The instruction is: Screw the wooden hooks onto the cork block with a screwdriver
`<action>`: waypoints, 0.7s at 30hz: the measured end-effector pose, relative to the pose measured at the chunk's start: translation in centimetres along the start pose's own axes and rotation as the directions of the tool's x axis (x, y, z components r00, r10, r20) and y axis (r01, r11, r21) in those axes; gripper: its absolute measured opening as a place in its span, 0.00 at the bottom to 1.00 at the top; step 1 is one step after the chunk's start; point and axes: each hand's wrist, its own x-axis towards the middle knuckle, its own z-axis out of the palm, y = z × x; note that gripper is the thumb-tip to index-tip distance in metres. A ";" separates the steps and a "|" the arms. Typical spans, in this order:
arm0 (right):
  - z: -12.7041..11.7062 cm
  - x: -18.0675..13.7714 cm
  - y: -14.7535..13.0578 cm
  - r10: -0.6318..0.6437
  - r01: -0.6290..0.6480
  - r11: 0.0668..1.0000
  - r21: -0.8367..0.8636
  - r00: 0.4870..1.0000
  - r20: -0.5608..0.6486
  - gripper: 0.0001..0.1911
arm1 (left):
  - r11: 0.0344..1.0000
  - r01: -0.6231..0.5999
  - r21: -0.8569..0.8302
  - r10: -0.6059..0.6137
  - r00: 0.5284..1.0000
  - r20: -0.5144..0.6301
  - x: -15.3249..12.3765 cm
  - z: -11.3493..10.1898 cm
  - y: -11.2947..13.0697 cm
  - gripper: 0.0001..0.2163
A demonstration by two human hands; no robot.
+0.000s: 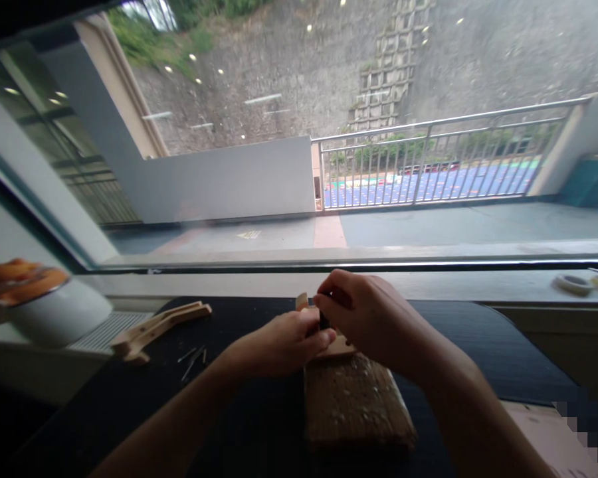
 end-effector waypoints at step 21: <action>-0.1 -0.1 -0.4 -0.100 0.101 0.995 -0.013 0.994 0.033 0.13 | 0.999 0.023 -0.045 -0.023 1.000 0.014 0.2 0.3 -0.5 0.18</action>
